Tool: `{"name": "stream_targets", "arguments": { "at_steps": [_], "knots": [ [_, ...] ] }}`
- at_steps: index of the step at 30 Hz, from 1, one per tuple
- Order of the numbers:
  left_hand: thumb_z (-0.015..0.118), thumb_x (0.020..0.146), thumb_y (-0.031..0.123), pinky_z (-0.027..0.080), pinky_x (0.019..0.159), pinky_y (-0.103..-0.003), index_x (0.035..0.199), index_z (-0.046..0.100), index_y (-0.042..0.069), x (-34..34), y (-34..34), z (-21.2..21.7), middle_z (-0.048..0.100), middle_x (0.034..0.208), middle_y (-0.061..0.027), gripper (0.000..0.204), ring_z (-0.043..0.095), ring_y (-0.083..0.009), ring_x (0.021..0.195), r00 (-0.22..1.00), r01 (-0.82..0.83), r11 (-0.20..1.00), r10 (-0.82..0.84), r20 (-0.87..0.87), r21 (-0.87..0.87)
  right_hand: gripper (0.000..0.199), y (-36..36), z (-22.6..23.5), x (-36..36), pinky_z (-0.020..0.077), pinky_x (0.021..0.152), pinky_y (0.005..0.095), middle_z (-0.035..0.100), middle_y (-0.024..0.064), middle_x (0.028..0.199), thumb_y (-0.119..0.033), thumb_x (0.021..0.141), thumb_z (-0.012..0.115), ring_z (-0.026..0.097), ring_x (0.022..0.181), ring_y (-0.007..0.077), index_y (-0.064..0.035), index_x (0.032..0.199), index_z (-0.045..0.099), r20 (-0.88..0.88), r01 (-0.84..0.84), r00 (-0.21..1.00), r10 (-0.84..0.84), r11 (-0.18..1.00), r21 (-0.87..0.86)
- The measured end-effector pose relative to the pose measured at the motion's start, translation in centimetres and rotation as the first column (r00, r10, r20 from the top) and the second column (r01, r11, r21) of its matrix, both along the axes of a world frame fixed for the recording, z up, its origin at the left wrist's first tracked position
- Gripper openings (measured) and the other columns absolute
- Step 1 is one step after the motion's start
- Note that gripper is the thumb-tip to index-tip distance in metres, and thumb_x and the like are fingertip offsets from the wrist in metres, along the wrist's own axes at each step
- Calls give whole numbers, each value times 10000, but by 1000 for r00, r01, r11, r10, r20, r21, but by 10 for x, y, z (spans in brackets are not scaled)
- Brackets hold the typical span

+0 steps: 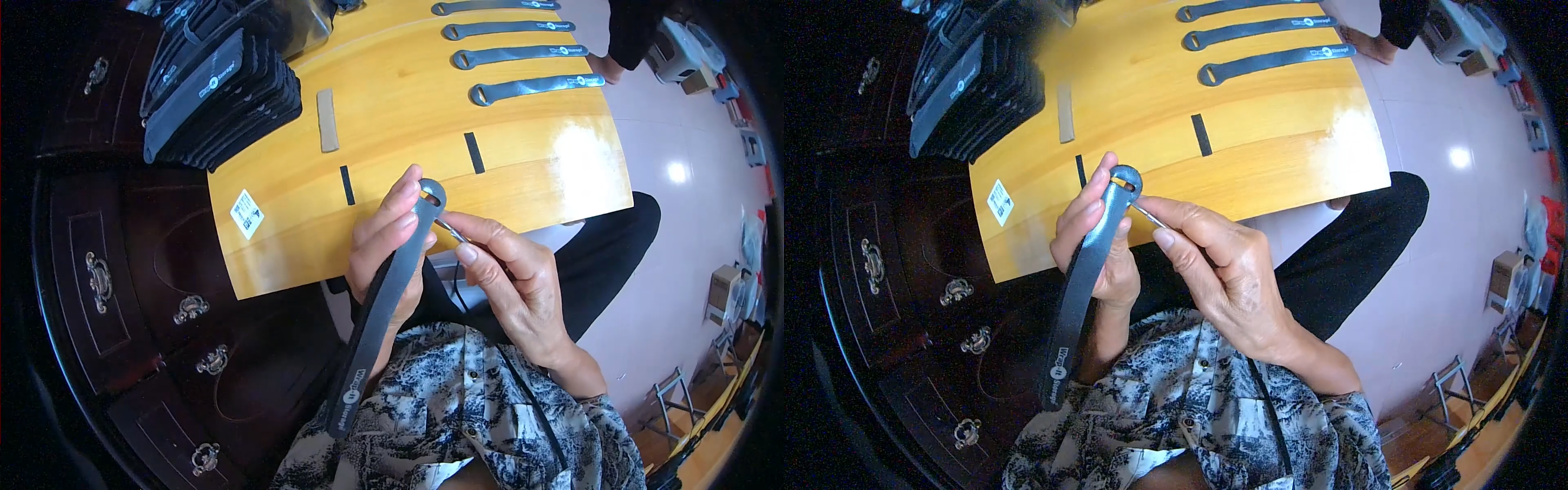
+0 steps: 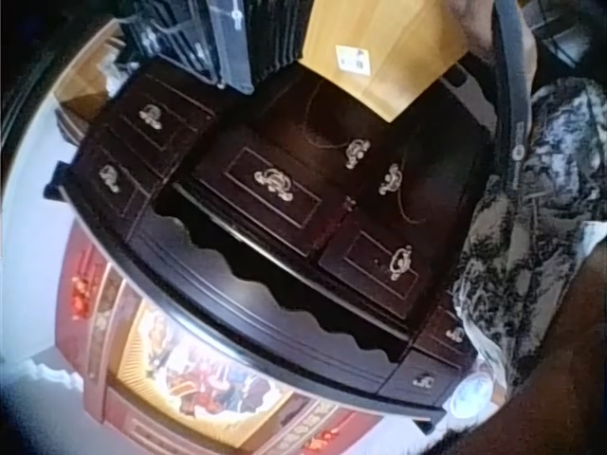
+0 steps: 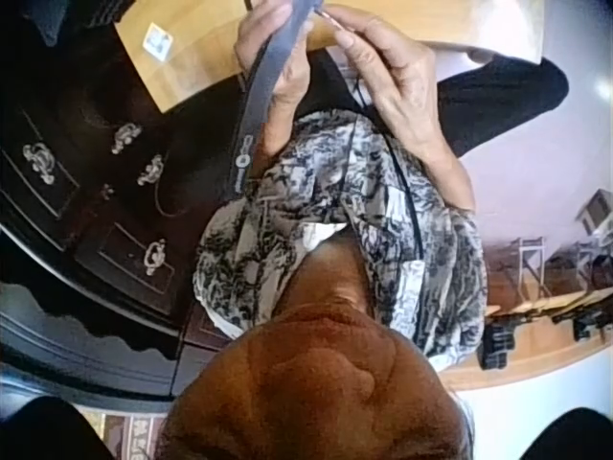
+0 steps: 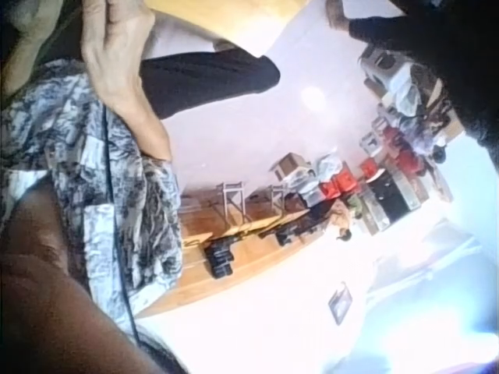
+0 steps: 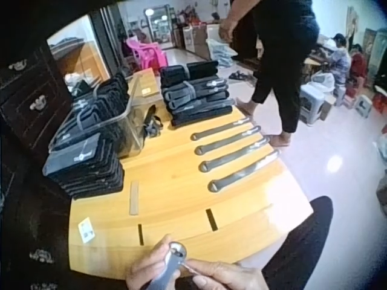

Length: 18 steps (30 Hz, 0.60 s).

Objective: Inspecting and cleaning small black straps with a pointed tool.

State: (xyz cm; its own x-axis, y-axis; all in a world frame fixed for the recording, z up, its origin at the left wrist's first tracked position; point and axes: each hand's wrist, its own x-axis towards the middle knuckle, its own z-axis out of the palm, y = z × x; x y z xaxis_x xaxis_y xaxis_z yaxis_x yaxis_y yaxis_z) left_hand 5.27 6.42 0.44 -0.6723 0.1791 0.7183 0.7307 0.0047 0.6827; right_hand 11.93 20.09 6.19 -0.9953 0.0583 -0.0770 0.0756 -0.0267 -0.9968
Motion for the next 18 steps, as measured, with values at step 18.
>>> {"name": "stream_targets", "arguments": {
  "at_steps": [18],
  "knots": [
    [604, 818, -52, 554, 829, -475, 1045, 488, -30, -14, 14, -1, 538, 1095, -226, 255, 556, -469, 1044, 967, -46, 999, 46, -249, 7, 308, -18, 13, 2, 190, 394, 141, 459, -38, 702, -199, 964, 485, 299, 488, -7, -86, 1250, 474, 382, 247, 923, 45, 692, -678]
  ]
}}
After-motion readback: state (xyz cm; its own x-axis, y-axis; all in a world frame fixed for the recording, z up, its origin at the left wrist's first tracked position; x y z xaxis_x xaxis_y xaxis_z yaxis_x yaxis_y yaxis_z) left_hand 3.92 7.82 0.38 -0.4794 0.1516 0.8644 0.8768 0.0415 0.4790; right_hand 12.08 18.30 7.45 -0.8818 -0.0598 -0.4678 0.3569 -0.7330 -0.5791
